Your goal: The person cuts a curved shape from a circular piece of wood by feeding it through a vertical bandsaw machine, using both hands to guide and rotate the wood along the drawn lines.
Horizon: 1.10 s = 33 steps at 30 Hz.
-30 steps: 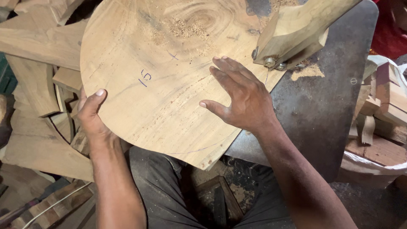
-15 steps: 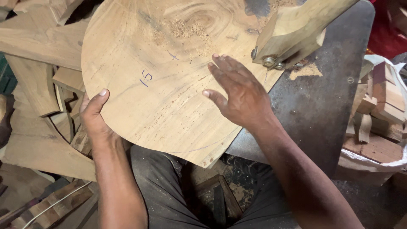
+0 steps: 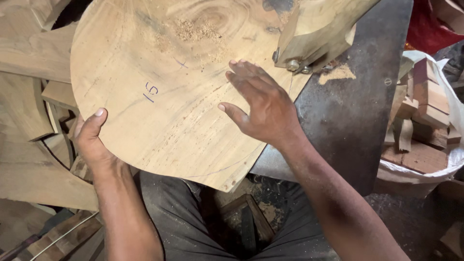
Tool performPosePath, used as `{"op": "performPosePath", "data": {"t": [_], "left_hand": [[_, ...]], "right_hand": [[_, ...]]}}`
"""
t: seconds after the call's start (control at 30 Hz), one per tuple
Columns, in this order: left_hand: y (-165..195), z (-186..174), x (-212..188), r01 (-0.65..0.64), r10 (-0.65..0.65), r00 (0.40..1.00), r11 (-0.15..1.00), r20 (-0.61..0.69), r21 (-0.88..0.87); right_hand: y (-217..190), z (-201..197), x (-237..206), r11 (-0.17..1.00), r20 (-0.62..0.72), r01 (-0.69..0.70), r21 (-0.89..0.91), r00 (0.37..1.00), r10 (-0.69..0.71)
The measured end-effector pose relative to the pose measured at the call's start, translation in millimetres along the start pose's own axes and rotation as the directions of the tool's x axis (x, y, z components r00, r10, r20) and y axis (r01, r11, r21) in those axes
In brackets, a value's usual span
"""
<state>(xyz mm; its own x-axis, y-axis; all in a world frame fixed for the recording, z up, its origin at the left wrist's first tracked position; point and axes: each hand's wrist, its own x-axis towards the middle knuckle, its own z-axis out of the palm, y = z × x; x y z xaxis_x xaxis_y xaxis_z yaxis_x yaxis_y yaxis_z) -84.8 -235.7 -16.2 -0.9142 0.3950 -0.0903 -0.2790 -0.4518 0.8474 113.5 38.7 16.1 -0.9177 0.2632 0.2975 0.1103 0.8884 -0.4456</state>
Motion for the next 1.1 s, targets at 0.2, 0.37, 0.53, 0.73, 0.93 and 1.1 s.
{"op": "performPosePath", "data": {"t": [0.2,0.37,0.53,0.73,0.93,1.1], "left_hand": [[-0.5,-0.6,-2.4,0.007,-0.006,1.0,1.0,0.019,-0.026],[0.5,2.5,-4.7,-0.002,0.002,1.0,1.0,0.011,0.0],[0.7,4.2,-3.4,0.003,-0.003,1.0,1.0,0.019,-0.01],[-0.8,1.4,-5.7,-0.013,0.013,1.0,1.0,0.028,-0.025],[-3.4,-0.2,-6.1,-0.018,0.018,1.0,1.0,-0.013,-0.008],[-4.7,-2.0,-5.1,-0.018,0.018,1.0,1.0,-0.005,-0.004]], "right_hand": [[-2.3,-3.5,-0.9,1.0,0.02,-0.021,-0.015,1.0,0.021],[-2.5,-3.2,0.3,0.997,0.041,-0.017,-0.071,0.999,0.02],[-0.3,-2.3,1.0,0.999,0.023,-0.003,-0.053,1.0,0.004],[-2.5,-3.7,0.3,0.999,0.025,-0.015,-0.041,1.0,0.016],[-2.3,-4.0,-1.3,0.999,0.03,-0.018,-0.047,0.999,0.02],[1.2,-1.7,1.1,0.998,0.028,0.0,-0.055,1.0,0.001]]}}
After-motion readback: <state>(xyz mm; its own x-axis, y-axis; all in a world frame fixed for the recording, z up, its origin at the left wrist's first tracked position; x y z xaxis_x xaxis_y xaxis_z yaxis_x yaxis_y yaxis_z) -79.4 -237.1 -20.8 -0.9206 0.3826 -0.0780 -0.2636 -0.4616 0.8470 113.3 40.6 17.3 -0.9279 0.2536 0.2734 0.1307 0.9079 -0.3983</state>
